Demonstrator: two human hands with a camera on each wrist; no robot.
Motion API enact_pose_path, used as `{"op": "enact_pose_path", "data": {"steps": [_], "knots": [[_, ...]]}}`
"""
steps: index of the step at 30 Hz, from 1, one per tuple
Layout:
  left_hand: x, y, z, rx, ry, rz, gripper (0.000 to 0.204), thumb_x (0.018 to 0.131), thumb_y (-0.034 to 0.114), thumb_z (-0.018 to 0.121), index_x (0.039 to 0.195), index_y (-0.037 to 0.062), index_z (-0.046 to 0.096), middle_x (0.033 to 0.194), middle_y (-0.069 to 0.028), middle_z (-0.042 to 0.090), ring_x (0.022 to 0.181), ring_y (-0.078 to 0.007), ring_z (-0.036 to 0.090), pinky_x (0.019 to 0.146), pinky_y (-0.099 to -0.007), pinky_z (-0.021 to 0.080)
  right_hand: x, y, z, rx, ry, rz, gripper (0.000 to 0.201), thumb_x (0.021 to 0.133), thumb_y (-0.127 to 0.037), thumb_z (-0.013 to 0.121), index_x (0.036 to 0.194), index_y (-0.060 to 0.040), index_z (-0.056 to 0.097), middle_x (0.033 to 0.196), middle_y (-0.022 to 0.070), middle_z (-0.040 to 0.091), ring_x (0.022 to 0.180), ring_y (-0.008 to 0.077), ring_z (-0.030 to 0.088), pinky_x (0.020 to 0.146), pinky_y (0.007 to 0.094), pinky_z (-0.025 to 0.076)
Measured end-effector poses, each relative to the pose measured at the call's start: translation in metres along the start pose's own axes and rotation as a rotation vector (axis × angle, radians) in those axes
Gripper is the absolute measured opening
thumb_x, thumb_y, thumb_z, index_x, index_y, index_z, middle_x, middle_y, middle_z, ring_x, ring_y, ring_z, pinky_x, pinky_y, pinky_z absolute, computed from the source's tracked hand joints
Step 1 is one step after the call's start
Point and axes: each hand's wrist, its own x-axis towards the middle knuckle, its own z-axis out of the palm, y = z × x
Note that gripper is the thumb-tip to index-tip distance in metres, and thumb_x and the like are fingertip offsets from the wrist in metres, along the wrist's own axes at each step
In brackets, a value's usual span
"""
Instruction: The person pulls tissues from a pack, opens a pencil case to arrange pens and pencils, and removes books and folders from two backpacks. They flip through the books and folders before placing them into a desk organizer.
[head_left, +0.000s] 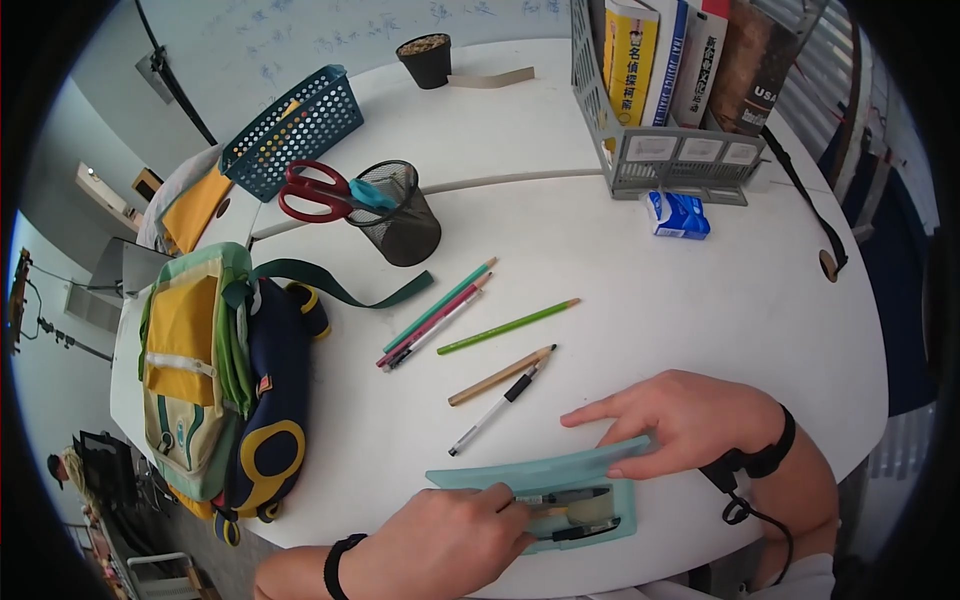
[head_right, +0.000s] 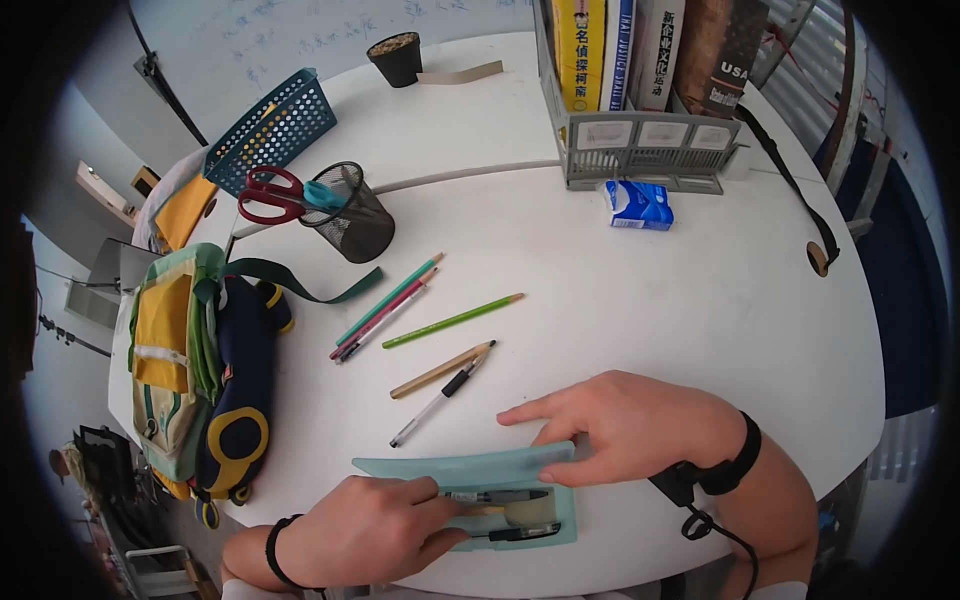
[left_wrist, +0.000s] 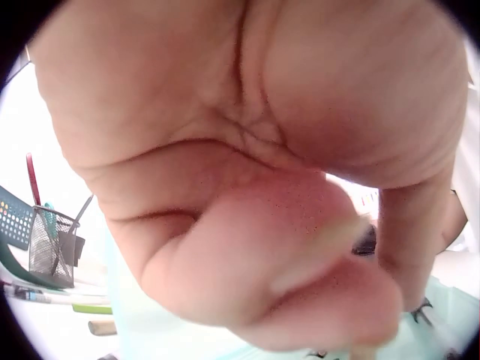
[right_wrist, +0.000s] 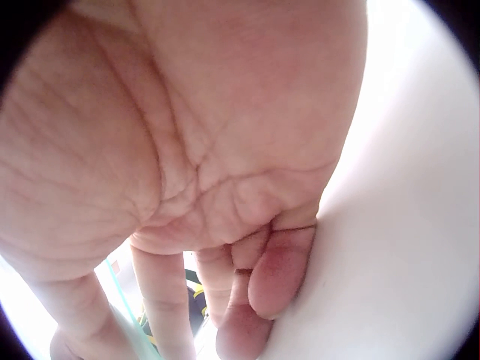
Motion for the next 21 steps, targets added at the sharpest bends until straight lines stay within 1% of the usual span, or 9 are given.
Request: {"op": "enact_pose_path", "data": {"steps": [5, 8, 9, 11, 13, 15, 16, 17, 21], "knots": [[-0.004, -0.004, -0.007, -0.067, 0.004, 0.023, 0.025, 0.096, 0.027, 0.078, 0.112, 0.0093, 0.071, 0.081, -0.0059, 0.063, 0.068, -0.0273, 0.07, 0.061, -0.0402, 0.059, -0.001, 0.001, -0.001, 0.035, 0.054, 0.029, 0.026, 0.086, -0.027, 0.08, 0.087, -0.0013, 0.081, 0.141, 0.0104, 0.074, 0.074, 0.0268, 0.073, 0.07, 0.0305, 0.057], [-0.009, -0.002, -0.016, -0.044, -0.055, -0.053, 0.026, 0.097, 0.027, 0.077, 0.113, 0.0084, 0.07, 0.085, -0.007, 0.064, 0.071, -0.0281, 0.072, 0.062, -0.0397, 0.058, 0.001, -0.002, -0.003, 0.046, 0.058, 0.063, 0.024, 0.084, -0.026, 0.082, 0.083, -0.0018, 0.081, 0.135, 0.0101, 0.077, 0.079, 0.0254, 0.076, 0.069, 0.0289, 0.056], [-0.009, -0.003, -0.015, -0.032, -0.071, -0.055, 0.026, 0.097, 0.027, 0.076, 0.111, 0.0073, 0.069, 0.085, -0.0075, 0.064, 0.072, -0.0285, 0.072, 0.063, -0.0398, 0.058, 0.002, -0.002, -0.003, 0.041, 0.047, 0.059, 0.024, 0.084, -0.026, 0.082, 0.083, -0.0018, 0.081, 0.135, 0.0101, 0.077, 0.079, 0.0254, 0.076, 0.069, 0.0289, 0.056], [-0.01, -0.005, -0.013, -0.033, -0.075, -0.069, 0.026, 0.097, 0.027, 0.076, 0.109, 0.0061, 0.068, 0.086, -0.0079, 0.063, 0.073, -0.0289, 0.072, 0.063, -0.0399, 0.058, 0.004, -0.001, -0.002, 0.069, 0.09, 0.026, 0.023, 0.084, -0.024, 0.084, 0.082, -0.0018, 0.081, 0.134, 0.0107, 0.077, 0.087, 0.0244, 0.078, 0.072, 0.0281, 0.057], [-0.01, -0.01, -0.01, 0.011, -0.059, 0.01, 0.026, 0.095, 0.027, 0.077, 0.101, 0.004, 0.066, 0.087, -0.0087, 0.063, 0.074, -0.0293, 0.072, 0.063, -0.0405, 0.058, 0.005, 0.0, -0.002, 0.072, 0.082, 0.026, 0.022, 0.084, -0.024, 0.084, 0.082, -0.0019, 0.081, 0.134, 0.0106, 0.077, 0.091, 0.0243, 0.079, 0.075, 0.028, 0.058], [-0.008, -0.011, -0.009, 0.012, -0.073, 0.0, 0.025, 0.095, 0.025, 0.076, 0.097, 0.0037, 0.065, 0.087, -0.009, 0.063, 0.075, -0.0292, 0.072, 0.063, -0.0406, 0.058, 0.006, -0.003, -0.002, 0.078, 0.087, 0.028, 0.022, 0.084, -0.024, 0.085, 0.083, -0.002, 0.082, 0.134, 0.0106, 0.077, 0.095, 0.0243, 0.08, 0.077, 0.0278, 0.058], [-0.008, -0.012, -0.008, 0.018, -0.094, -0.003, 0.024, 0.094, 0.024, 0.076, 0.094, 0.0034, 0.064, 0.087, -0.0094, 0.063, 0.075, -0.0291, 0.072, 0.063, -0.0407, 0.059, 0.007, -0.005, -0.002, 0.082, 0.089, 0.047, 0.021, 0.083, -0.019, 0.085, 0.077, -0.0003, 0.078, 0.133, 0.014, 0.077, 0.098, 0.0251, 0.08, 0.08, 0.0282, 0.059], [-0.009, -0.014, -0.004, 0.011, -0.085, -0.006, 0.024, 0.094, 0.024, 0.076, 0.094, 0.0034, 0.064, 0.087, -0.0094, 0.063, 0.075, -0.0291, 0.072, 0.063, -0.0407, 0.059, 0.008, -0.007, -0.003, 0.085, 0.09, 0.066, 0.023, 0.081, -0.015, 0.086, 0.072, 0.0013, 0.073, 0.131, 0.0174, 0.077, 0.1, 0.0259, 0.08, 0.083, 0.0287, 0.059], [-0.013, -0.021, 0.007, 0.009, -0.083, 0.019, 0.018, 0.095, 0.019, 0.074, 0.094, 0.0026, 0.065, 0.087, -0.0092, 0.063, 0.074, -0.0286, 0.072, 0.063, -0.0406, 0.059, 0.008, -0.007, -0.003, 0.109, 0.082, 0.086, 0.022, 0.081, -0.015, 0.086, 0.072, 0.0015, 0.074, 0.131, 0.018, 0.077, 0.102, 0.0262, 0.08, 0.084, 0.0292, 0.059]]}}
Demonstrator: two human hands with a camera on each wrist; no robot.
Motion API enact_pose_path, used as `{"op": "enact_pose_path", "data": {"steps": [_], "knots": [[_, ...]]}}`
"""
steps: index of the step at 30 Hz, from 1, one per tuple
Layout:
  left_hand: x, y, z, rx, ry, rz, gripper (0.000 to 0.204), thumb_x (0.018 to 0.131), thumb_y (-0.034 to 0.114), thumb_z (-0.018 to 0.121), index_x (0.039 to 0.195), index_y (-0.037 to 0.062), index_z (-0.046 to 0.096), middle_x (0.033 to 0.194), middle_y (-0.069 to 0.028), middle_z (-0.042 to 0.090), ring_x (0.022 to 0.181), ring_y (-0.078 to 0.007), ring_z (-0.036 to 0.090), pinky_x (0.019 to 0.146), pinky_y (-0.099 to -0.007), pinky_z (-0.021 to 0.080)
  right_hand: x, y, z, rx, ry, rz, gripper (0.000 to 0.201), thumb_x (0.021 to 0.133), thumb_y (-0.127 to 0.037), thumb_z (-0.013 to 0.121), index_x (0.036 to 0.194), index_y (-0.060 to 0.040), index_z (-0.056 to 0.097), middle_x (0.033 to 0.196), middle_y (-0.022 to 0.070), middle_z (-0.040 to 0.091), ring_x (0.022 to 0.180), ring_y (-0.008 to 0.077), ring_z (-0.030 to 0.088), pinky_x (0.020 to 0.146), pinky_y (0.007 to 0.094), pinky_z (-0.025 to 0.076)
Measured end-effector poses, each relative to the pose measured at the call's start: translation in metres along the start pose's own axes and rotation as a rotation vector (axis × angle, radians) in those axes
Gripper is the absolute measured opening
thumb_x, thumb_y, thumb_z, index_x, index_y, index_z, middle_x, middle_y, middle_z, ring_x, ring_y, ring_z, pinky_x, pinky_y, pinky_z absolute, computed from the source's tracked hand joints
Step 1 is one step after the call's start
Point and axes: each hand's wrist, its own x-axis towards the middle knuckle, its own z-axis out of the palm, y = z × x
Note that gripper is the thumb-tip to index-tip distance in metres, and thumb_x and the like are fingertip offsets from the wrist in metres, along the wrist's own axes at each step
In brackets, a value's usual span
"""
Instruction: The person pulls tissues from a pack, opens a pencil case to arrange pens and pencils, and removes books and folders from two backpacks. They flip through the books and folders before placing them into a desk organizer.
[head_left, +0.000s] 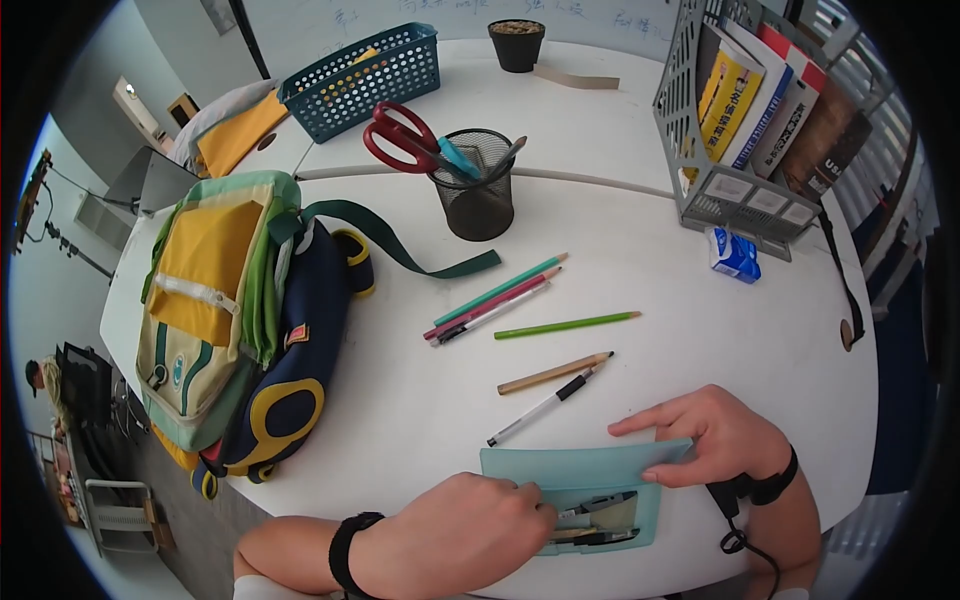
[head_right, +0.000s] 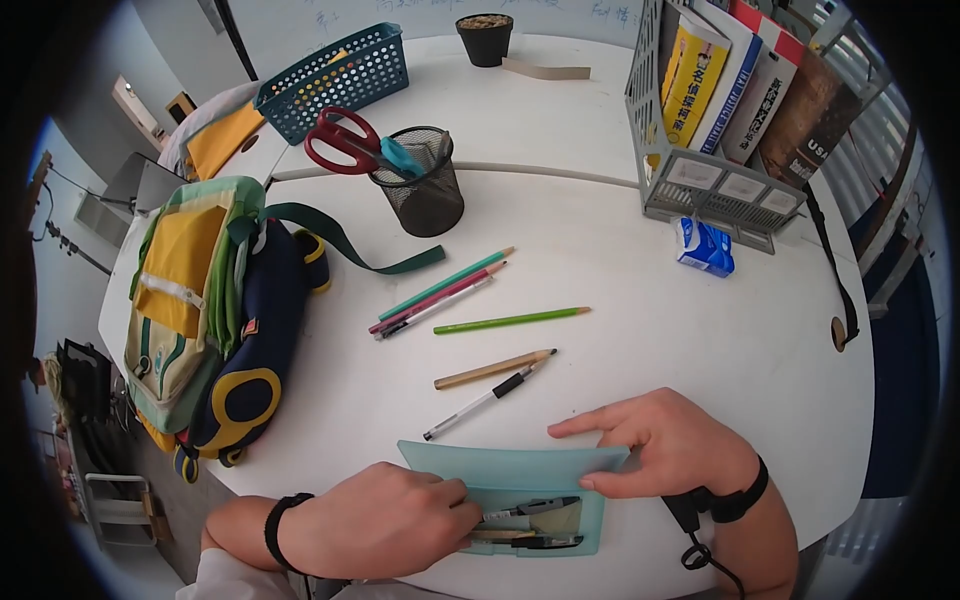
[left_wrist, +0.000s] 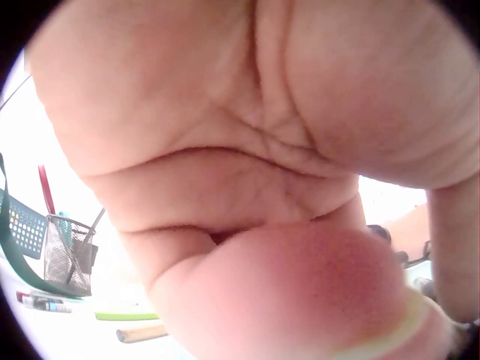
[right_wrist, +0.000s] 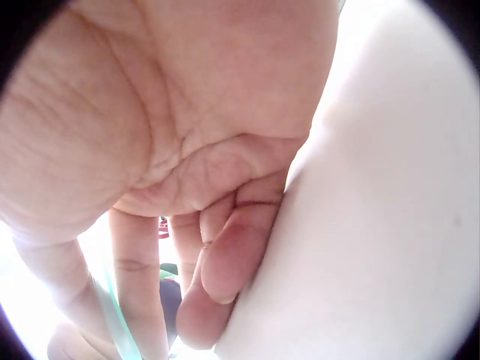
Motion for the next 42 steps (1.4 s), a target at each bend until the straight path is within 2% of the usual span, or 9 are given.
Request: {"op": "enact_pose_path", "data": {"steps": [12, 20, 23, 26, 29, 31, 36, 38, 42], "knots": [[0.005, 0.003, -0.005, -0.063, 0.049, 0.058, 0.013, 0.094, 0.014, 0.07, 0.089, 0.003, 0.064, 0.088, -0.0086, 0.06, 0.076, -0.0255, 0.069, 0.066, -0.0389, 0.059, -0.002, 0.002, -0.001, -0.002, 0.007, -0.04, 0.019, 0.081, -0.014, 0.087, 0.076, 0.0012, 0.076, 0.132, 0.0181, 0.077, 0.102, 0.0267, 0.08, 0.085, 0.0297, 0.06], [0.005, 0.009, -0.004, 0.005, 0.036, 0.094, 0.013, 0.092, 0.013, 0.071, 0.087, 0.0025, 0.065, 0.084, -0.0083, 0.06, 0.075, -0.0253, 0.067, 0.068, -0.0371, 0.059, -0.001, 0.002, -0.001, 0.02, -0.004, -0.004, 0.022, 0.082, -0.014, 0.087, 0.071, 0.0005, 0.074, 0.131, 0.017, 0.078, 0.096, 0.0228, 0.08, 0.081, 0.0277, 0.059], [0.003, 0.014, -0.005, -0.028, 0.119, 0.056, 0.01, 0.092, 0.009, 0.069, 0.086, 0.0009, 0.068, 0.08, -0.0134, 0.067, 0.066, -0.0318, 0.068, 0.062, -0.0404, 0.057, -0.001, 0.003, -0.002, 0.003, -0.012, 0.001, 0.022, 0.082, -0.014, 0.087, 0.071, 0.0006, 0.074, 0.131, 0.0168, 0.078, 0.095, 0.0224, 0.08, 0.08, 0.0277, 0.059], [0.005, 0.013, -0.004, -0.06, 0.131, 0.043, 0.009, 0.09, 0.007, 0.065, 0.086, 0.0007, 0.068, 0.082, -0.0141, 0.068, 0.071, -0.0322, 0.068, 0.068, -0.0392, 0.058, -0.001, 0.002, -0.002, 0.008, -0.01, 0.018, 0.023, 0.082, -0.014, 0.088, 0.071, 0.0008, 0.073, 0.131, 0.0166, 0.078, 0.095, 0.0225, 0.08, 0.08, 0.0277, 0.059], [0.007, 0.007, 0.004, -0.12, 0.101, 0.092, 0.01, 0.091, 0.01, 0.071, 0.088, 0.0026, 0.065, 0.082, -0.0079, 0.061, 0.075, -0.0254, 0.067, 0.068, -0.0367, 0.058, -0.002, 0.003, -0.001, 0.008, -0.004, 0.002, 0.024, 0.082, -0.014, 0.088, 0.071, 0.0008, 0.073, 0.131, 0.0163, 0.078, 0.096, 0.0228, 0.08, 0.081, 0.0283, 0.059], [0.006, 0.009, 0.002, -0.03, 0.186, 0.143, 0.007, 0.09, 0.008, 0.065, 0.086, 0.0019, 0.067, 0.081, -0.014, 0.068, 0.077, -0.0326, 0.068, 0.075, -0.0387, 0.058, -0.002, 0.004, -0.001, 0.003, 0.0, -0.012, 0.023, 0.082, -0.014, 0.088, 0.072, 0.0009, 0.073, 0.131, 0.0164, 0.078, 0.098, 0.024, 0.08, 0.082, 0.0287, 0.06], [0.006, 0.017, -0.007, -0.091, 0.239, 0.11, 0.008, 0.09, 0.008, 0.066, 0.085, 0.0023, 0.065, 0.082, -0.0148, 0.067, 0.082, -0.0328, 0.067, 0.079, -0.0392, 0.056, -0.003, 0.011, 0.0, -0.014, 0.021, -0.041, 0.02, 0.082, -0.014, 0.087, 0.077, 0.0012, 0.075, 0.131, 0.017, 0.077, 0.1, 0.028, 0.08, 0.084, 0.0305, 0.06], [0.007, 0.018, -0.006, -0.093, 0.235, 0.117, 0.008, 0.09, 0.009, 0.066, 0.085, 0.0022, 0.064, 0.082, -0.015, 0.067, 0.081, -0.0328, 0.067, 0.078, -0.0397, 0.056, -0.002, 0.017, 0.003, -0.049, 0.055, -0.139, 0.034, 0.083, -0.021, 0.086, 0.072, 0.004, 0.065, 0.131, 0.0119, 0.078, 0.071, 0.0199, 0.073, 0.063, 0.028, 0.057], [0.007, 0.019, -0.003, -0.076, 0.193, 0.095, 0.007, 0.089, 0.007, 0.067, 0.088, 0.0011, 0.064, 0.084, -0.0153, 0.067, 0.08, -0.0327, 0.067, 0.076, -0.0396, 0.056, -0.001, 0.02, 0.005, 0.0, 0.081, -0.165, 0.035, 0.083, -0.02, 0.086, 0.071, 0.0042, 0.064, 0.131, 0.0119, 0.078, 0.068, 0.0201, 0.073, 0.063, 0.0283, 0.057]]}}
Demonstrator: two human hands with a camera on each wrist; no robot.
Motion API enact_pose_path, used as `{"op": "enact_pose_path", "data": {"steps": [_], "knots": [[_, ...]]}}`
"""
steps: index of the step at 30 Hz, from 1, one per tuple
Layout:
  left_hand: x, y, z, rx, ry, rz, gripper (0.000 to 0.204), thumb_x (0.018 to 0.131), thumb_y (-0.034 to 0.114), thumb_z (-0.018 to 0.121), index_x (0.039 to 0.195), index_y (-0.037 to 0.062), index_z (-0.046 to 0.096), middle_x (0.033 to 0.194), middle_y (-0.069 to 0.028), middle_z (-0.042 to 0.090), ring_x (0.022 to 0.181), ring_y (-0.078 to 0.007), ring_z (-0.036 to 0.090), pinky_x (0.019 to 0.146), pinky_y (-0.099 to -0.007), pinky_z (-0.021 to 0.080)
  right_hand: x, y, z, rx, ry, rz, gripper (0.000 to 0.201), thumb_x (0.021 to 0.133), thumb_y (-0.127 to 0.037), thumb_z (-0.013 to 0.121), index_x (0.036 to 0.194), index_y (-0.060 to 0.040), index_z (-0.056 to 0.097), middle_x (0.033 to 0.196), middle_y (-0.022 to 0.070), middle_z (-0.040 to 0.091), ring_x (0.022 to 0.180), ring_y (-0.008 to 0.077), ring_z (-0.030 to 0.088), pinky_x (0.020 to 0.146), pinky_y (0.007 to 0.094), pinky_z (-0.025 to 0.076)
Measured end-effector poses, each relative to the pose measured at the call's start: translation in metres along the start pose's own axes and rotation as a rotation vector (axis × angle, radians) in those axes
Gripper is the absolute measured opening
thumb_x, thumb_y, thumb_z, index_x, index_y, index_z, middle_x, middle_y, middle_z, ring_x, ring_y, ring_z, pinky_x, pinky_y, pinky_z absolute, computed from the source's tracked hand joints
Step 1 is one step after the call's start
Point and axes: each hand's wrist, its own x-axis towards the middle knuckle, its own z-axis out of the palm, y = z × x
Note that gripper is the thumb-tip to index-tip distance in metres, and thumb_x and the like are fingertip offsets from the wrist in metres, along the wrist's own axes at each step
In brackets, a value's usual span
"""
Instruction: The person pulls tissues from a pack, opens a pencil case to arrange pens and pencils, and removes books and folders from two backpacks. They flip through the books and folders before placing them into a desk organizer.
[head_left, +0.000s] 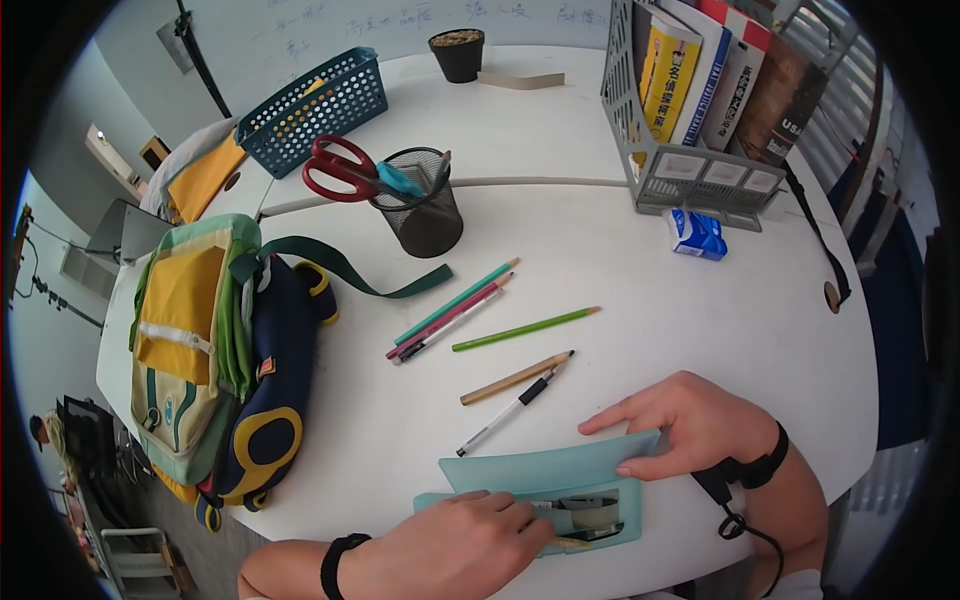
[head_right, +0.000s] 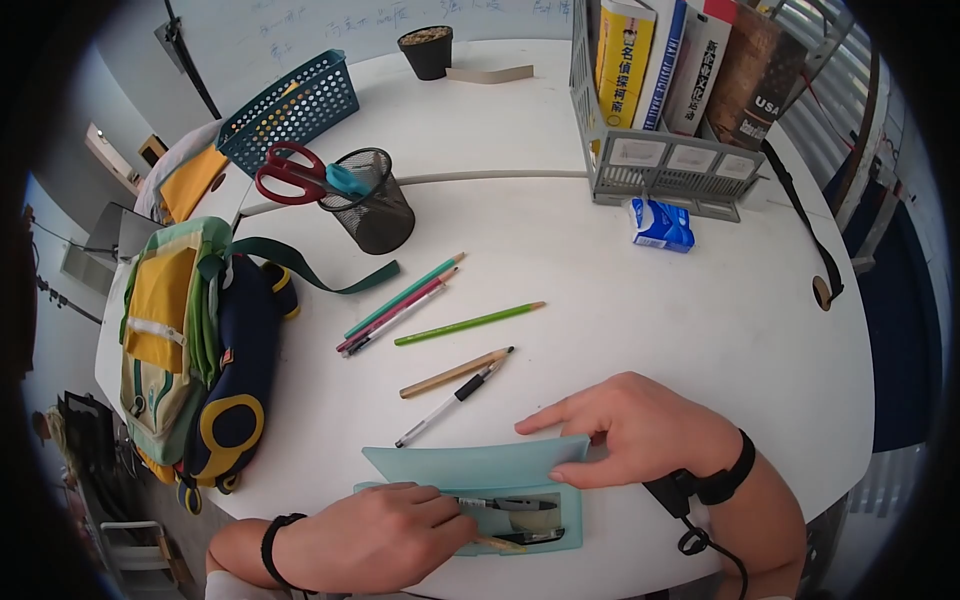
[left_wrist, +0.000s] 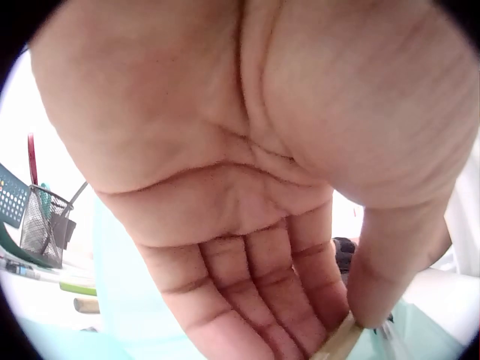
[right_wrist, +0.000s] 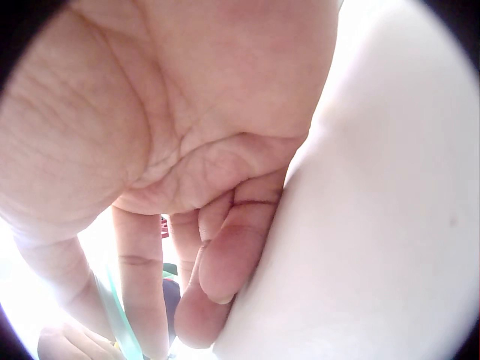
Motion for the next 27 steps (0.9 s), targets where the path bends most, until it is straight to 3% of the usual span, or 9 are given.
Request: {"op": "enact_pose_path", "data": {"steps": [3, 5, 6, 8, 15, 17, 21, 23, 27], "knots": [[0.006, 0.0, -0.007, 0.057, -0.031, 0.033, 0.008, 0.089, 0.007, 0.071, 0.09, 0.0017, 0.065, 0.085, -0.0112, 0.065, 0.076, -0.0292, 0.067, 0.071, -0.0382, 0.057, -0.001, -0.002, -0.003, -0.058, -0.01, 0.022, 0.033, 0.083, -0.02, 0.085, 0.072, 0.0043, 0.065, 0.131, 0.0126, 0.078, 0.068, 0.0206, 0.073, 0.064, 0.0287, 0.058], [0.008, 0.0, -0.005, 0.094, -0.044, 0.053, 0.01, 0.088, 0.007, 0.074, 0.09, 0.0034, 0.065, 0.083, -0.0072, 0.063, 0.074, -0.0261, 0.067, 0.068, -0.0369, 0.058, -0.002, -0.008, -0.004, 0.01, -0.042, 0.104, 0.018, 0.083, -0.014, 0.086, 0.084, 0.0015, 0.077, 0.129, 0.0165, 0.078, 0.1, 0.0275, 0.079, 0.085, 0.0317, 0.06], [0.008, 0.0, -0.003, 0.067, 0.009, 0.025, 0.012, 0.087, 0.006, 0.076, 0.091, 0.0039, 0.066, 0.084, -0.0069, 0.065, 0.074, -0.0263, 0.068, 0.068, -0.0368, 0.058, -0.002, -0.007, -0.004, 0.018, -0.031, 0.115, 0.018, 0.083, -0.014, 0.086, 0.084, 0.0015, 0.077, 0.129, 0.0165, 0.078, 0.1, 0.0275, 0.079, 0.085, 0.0317, 0.06], [0.009, 0.001, -0.003, 0.078, 0.041, -0.027, 0.015, 0.086, 0.005, 0.08, 0.095, 0.005, 0.068, 0.088, -0.0068, 0.068, 0.074, -0.0269, 0.069, 0.068, -0.0367, 0.058, -0.001, -0.002, -0.003, -0.026, -0.028, 0.037, 0.029, 0.085, -0.021, 0.082, 0.078, 0.0055, 0.071, 0.131, 0.0118, 0.078, 0.068, 0.0205, 0.074, 0.067, 0.0292, 0.06], [0.011, 0.001, -0.003, 0.01, 0.014, -0.08, 0.013, 0.088, 0.006, 0.079, 0.097, 0.0045, 0.069, 0.087, -0.0078, 0.068, 0.077, -0.0278, 0.07, 0.07, -0.0373, 0.059, 0.0, -0.003, -0.004, -0.01, -0.041, 0.067, 0.024, 0.084, -0.02, 0.082, 0.093, 0.0025, 0.08, 0.133, 0.0112, 0.077, 0.07, 0.0202, 0.076, 0.071, 0.0295, 0.062], [0.011, -0.004, -0.005, -0.039, -0.11, -0.041, 0.016, 0.089, 0.006, 0.078, 0.101, 0.0048, 0.069, 0.086, -0.0085, 0.068, 0.077, -0.0284, 0.071, 0.071, -0.0386, 0.059, -0.001, -0.002, -0.004, -0.03, -0.045, 0.073, 0.025, 0.084, -0.02, 0.082, 0.098, 0.0015, 0.082, 0.132, 0.0121, 0.078, 0.072, 0.0198, 0.076, 0.072, 0.03, 0.062], [0.011, -0.002, -0.002, -0.084, -0.046, -0.051, 0.019, 0.089, 0.006, 0.077, 0.105, 0.0052, 0.068, 0.085, -0.009, 0.067, 0.078, -0.0289, 0.071, 0.069, -0.0393, 0.06, -0.001, -0.003, -0.001, 0.006, -0.013, 0.057, 0.028, 0.084, -0.02, 0.082, 0.104, -0.0006, 0.083, 0.129, 0.0122, 0.079, 0.073, 0.0192, 0.076, 0.073, 0.0298, 0.062], [0.013, 0.007, -0.007, -0.031, -0.073, -0.178, 0.022, 0.088, 0.005, 0.077, 0.109, 0.0062, 0.069, 0.087, -0.0087, 0.067, 0.079, -0.0285, 0.072, 0.067, -0.039, 0.059, -0.001, -0.004, -0.001, 0.013, -0.012, 0.107, 0.034, 0.084, -0.02, 0.082, 0.114, -0.0025, 0.082, 0.125, 0.0116, 0.08, 0.075, 0.0191, 0.076, 0.073, 0.0295, 0.062], [0.005, -0.003, 0.002, 0.072, -0.094, -0.139, 0.023, 0.089, 0.005, 0.076, 0.111, 0.0068, 0.071, 0.089, -0.0083, 0.067, 0.079, -0.0282, 0.072, 0.065, -0.0385, 0.059, -0.002, -0.001, -0.001, 0.003, -0.016, 0.06, 0.039, 0.084, -0.02, 0.082, 0.12, -0.0027, 0.081, 0.121, 0.0125, 0.081, 0.075, 0.0194, 0.076, 0.074, 0.0294, 0.062]]}}
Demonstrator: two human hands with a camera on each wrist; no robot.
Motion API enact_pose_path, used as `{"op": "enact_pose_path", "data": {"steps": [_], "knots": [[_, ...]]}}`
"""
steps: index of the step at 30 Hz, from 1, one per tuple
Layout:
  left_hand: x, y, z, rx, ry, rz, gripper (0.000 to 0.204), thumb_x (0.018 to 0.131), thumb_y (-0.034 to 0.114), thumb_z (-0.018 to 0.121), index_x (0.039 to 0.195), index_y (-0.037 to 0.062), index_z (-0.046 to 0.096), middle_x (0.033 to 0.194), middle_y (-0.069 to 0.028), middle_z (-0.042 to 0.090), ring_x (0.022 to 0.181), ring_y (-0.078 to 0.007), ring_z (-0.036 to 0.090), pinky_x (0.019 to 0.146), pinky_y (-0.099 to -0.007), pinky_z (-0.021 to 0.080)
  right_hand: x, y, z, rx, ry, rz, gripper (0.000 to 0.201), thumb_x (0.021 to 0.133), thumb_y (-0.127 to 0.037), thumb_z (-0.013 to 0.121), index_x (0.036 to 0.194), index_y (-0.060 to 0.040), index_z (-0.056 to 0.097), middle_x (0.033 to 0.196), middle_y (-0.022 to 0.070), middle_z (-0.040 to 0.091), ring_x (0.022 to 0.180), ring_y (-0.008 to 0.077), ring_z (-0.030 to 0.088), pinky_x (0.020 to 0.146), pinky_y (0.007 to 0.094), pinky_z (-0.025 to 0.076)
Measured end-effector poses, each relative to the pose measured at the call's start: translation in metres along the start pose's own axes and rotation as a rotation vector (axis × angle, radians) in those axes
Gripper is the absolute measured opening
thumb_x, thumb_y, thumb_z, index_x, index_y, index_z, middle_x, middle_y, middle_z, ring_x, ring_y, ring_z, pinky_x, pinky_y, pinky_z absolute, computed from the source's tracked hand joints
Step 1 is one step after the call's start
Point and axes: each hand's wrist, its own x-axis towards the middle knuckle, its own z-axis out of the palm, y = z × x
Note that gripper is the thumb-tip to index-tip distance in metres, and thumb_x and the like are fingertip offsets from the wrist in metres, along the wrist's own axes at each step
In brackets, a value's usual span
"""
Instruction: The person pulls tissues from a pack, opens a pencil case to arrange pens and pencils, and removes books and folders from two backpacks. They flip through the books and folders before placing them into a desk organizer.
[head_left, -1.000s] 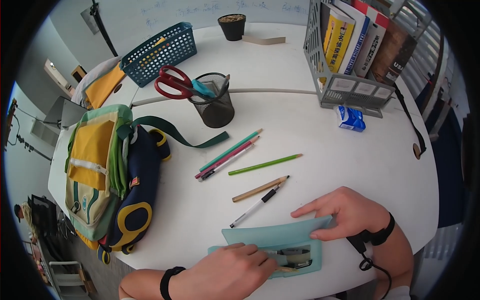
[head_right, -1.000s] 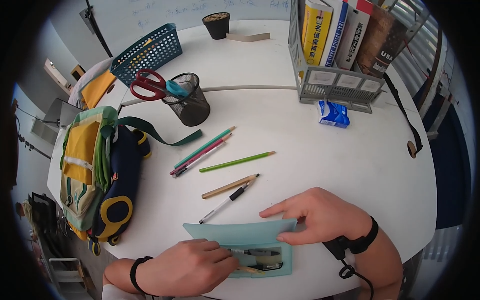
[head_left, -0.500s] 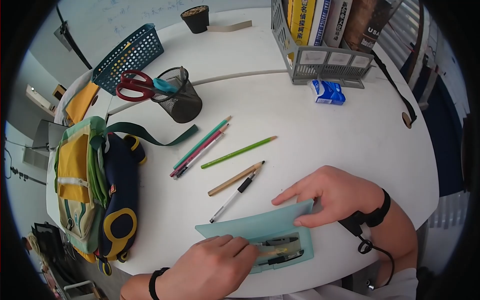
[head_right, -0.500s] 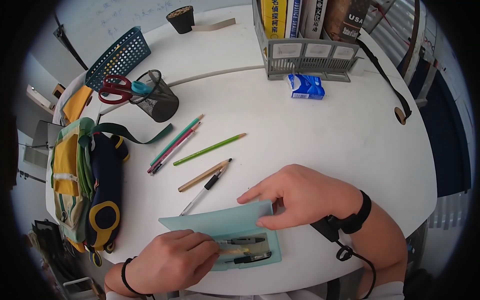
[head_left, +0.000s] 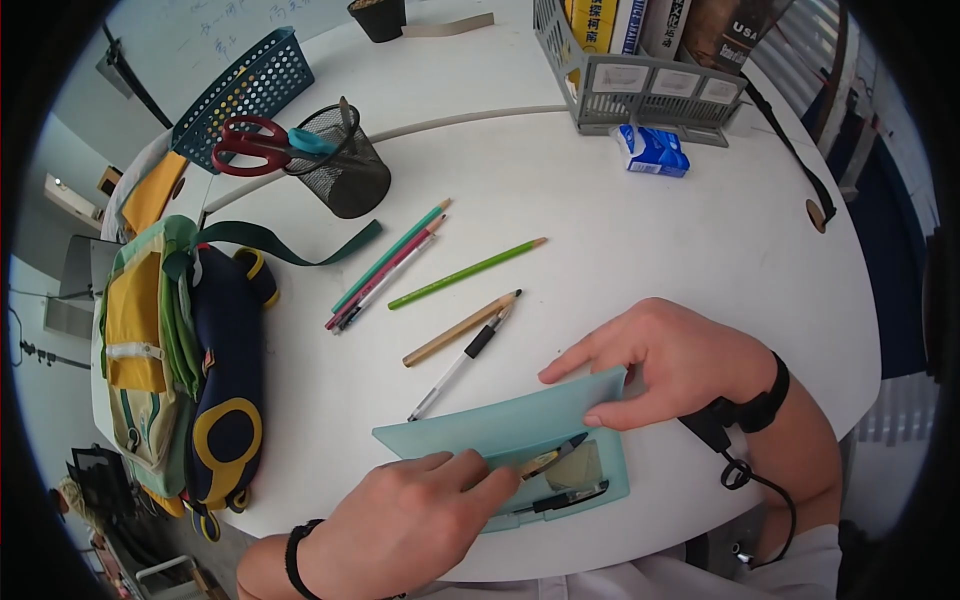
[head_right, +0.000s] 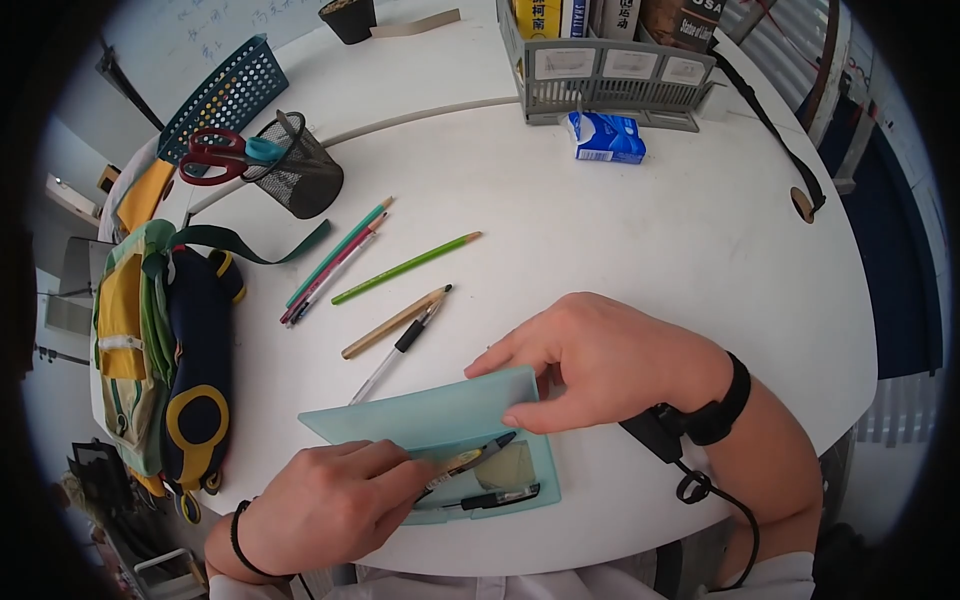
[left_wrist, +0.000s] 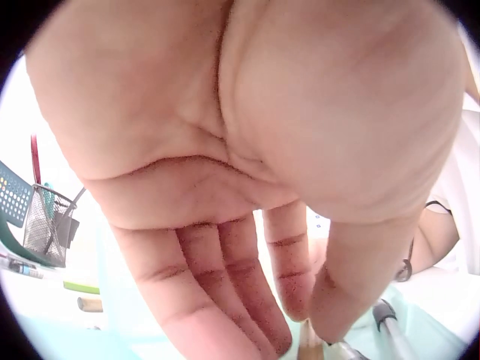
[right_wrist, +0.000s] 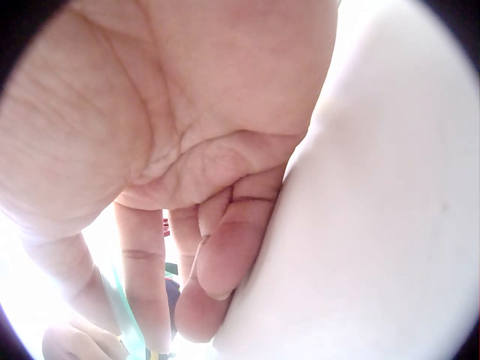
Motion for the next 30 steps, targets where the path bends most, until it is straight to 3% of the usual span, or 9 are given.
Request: {"op": "enact_pose_path", "data": {"steps": [3, 12, 21, 30], "knots": [[-0.0008, -0.0024, 0.0017, 0.005, 0.057, 0.042, 0.023, 0.088, 0.006, 0.077, 0.111, 0.0068, 0.073, 0.09, -0.0078, 0.065, 0.077, -0.0277, 0.071, 0.066, -0.0382, 0.059, 0.0005, -0.0017, 0.0003, -0.003, -0.007, 0.015, 0.041, 0.085, -0.02, 0.082, 0.122, -0.0024, 0.08, 0.119, 0.0127, 0.081, 0.075, 0.0194, 0.076, 0.074, 0.0294, 0.062], [-0.0017, -0.0031, 0.0066, -0.004, -0.016, 0.04, 0.018, 0.089, 0.009, 0.078, 0.105, 0.0049, 0.071, 0.086, -0.0074, 0.063, 0.076, -0.0277, 0.07, 0.069, -0.0385, 0.06, 0.0003, 0.0007, 0.0012, -0.009, 0.003, 0.002, 0.045, 0.085, -0.02, 0.082, 0.125, -0.002, 0.079, 0.11, 0.0149, 0.082, 0.073, 0.0192, 0.076, 0.073, 0.0295, 0.062], [0.0002, -0.0018, 0.001, -0.064, -0.007, 0.063, 0.018, 0.085, 0.002, 0.074, 0.102, 0.0041, 0.071, 0.084, -0.0076, 0.064, 0.08, -0.0268, 0.071, 0.069, -0.0391, 0.059, 0.0002, -0.0012, 0.0005, -0.012, 0.002, 0.019, 0.047, 0.085, -0.02, 0.082, 0.129, -0.0047, 0.078, 0.099, 0.0152, 0.082, 0.072, 0.0179, 0.075, 0.072, 0.0291, 0.061], [0.0015, 0.003, 0.0032, -0.075, 0.011, 0.061, 0.019, 0.085, 0.004, 0.076, 0.103, 0.0043, 0.071, 0.084, -0.0078, 0.064, 0.078, -0.0275, 0.071, 0.069, -0.0391, 0.059, 0.0009, -0.0033, -0.0004, 0.008, -0.014, 0.034, 0.036, 0.086, -0.02, 0.082, 0.116, -0.0002, 0.081, 0.127, 0.0107, 0.08, 0.075, 0.0182, 0.076, 0.074, 0.0295, 0.062]]}}
